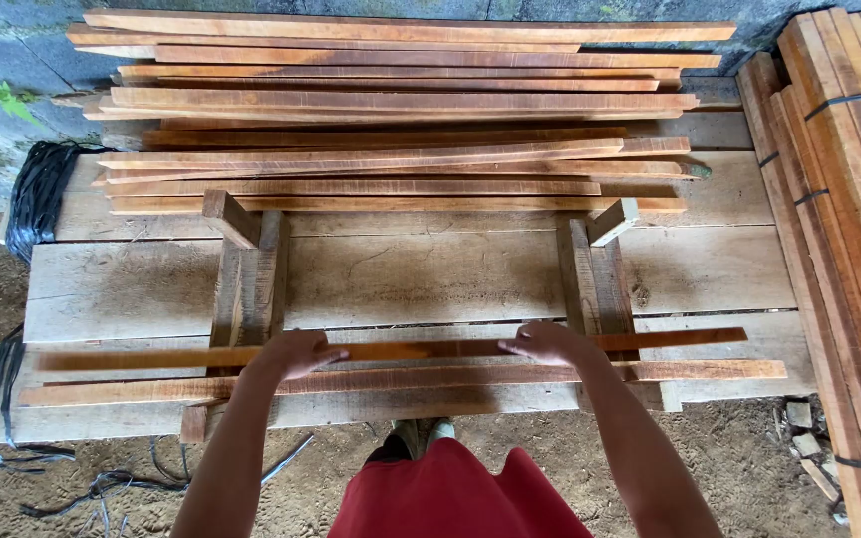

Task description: Bundling multiple thin wooden planks together using plastic straps at a workbench.

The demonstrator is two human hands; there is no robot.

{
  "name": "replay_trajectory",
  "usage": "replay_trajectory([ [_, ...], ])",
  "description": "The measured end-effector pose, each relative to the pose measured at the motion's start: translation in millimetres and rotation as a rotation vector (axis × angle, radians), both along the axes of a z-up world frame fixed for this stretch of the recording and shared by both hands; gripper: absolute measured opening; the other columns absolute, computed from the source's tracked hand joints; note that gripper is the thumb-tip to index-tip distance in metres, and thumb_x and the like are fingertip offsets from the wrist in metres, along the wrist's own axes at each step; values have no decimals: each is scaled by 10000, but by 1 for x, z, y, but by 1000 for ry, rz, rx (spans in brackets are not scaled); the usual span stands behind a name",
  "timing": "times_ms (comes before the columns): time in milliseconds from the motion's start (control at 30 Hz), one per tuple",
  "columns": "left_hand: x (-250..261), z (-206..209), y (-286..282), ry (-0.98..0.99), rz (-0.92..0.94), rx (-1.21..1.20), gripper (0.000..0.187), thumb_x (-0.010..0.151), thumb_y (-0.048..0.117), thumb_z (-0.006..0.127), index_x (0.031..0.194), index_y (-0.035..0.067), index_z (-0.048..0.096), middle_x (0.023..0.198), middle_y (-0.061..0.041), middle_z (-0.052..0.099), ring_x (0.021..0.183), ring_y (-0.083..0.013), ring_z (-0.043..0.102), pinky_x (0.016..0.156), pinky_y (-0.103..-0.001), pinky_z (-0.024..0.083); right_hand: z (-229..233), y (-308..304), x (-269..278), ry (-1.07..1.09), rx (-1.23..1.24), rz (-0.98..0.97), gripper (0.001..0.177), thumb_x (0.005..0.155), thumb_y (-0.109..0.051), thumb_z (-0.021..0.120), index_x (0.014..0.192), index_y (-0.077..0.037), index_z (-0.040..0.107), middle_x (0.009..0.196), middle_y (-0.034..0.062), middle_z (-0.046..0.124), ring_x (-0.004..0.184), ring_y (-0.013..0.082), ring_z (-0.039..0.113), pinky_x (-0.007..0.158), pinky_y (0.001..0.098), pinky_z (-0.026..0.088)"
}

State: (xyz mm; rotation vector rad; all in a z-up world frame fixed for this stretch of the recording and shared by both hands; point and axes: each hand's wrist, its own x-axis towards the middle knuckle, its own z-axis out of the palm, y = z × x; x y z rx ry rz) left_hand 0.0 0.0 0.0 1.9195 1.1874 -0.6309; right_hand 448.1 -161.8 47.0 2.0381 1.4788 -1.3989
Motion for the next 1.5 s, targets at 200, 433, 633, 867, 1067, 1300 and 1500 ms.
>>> replay_trajectory([
  [200, 9, 36, 1, 117, -135, -23, 537, 900, 625, 552, 1083, 158, 743, 1066, -153, 752, 1140, -347, 699, 985, -452, 511, 9, -8, -10, -99, -38, 88, 618, 934, -649, 493, 1168, -123, 717, 1153, 235, 719, 1197, 406, 666, 1000, 471, 507],
  [433, 40, -15, 8, 108, -231, -98, 612, 844, 742, 545, 893, 160, 727, 948, -152, 710, 1010, -329, 708, 882, -426, 522, 2, 0, -25, -20, -2, 102, 655, 935, -681, 514, 1208, -121, 717, 1190, 250, 705, 1219, 423, 643, 1046, 494, 494],
  [633, 107, -2, -25, -31, -300, -69, 539, 903, 653, 525, 958, 162, 739, 980, -156, 727, 1036, -357, 710, 875, -444, 536, -35, 20, -64, 0, 106, 177, 565, 938, -700, 508, 1103, -206, 725, 1006, 116, 744, 1043, 327, 722, 934, 453, 537],
  [867, 18, -20, 8, 131, -261, -34, 694, 852, 787, 487, 855, 139, 736, 928, -163, 723, 1001, -344, 714, 866, -428, 532, -23, -11, 28, 31, 40, 164, 524, 945, -552, 569, 873, -48, 690, 863, 191, 665, 920, 379, 654, 838, 465, 481],
  [1067, -7, 12, 3, 137, -157, 111, 591, 873, 719, 524, 920, 187, 779, 928, -120, 758, 999, -297, 744, 905, -417, 549, -23, -27, 54, -97, 103, 115, 529, 894, -589, 604, 911, -83, 759, 913, 197, 722, 961, 378, 696, 841, 451, 512],
  [1300, -25, -28, 9, -16, -118, 481, 477, 1072, 571, 268, 1219, 298, 630, 1121, 37, 634, 1206, -174, 598, 1094, -429, 446, -17, -44, 47, -28, 489, -107, 412, 1068, -416, 489, 1285, -136, 699, 1253, 124, 692, 1279, 331, 603, 1102, 453, 452],
  [1500, -41, -19, 3, -112, -84, 374, 367, 983, 474, 591, 1238, 225, 675, 1181, -68, 648, 1231, -301, 600, 1041, -471, 503, -53, -52, 69, 13, 537, -57, 387, 928, -384, 733, 1214, -122, 739, 1179, 146, 715, 1182, 363, 651, 1034, 463, 505],
])
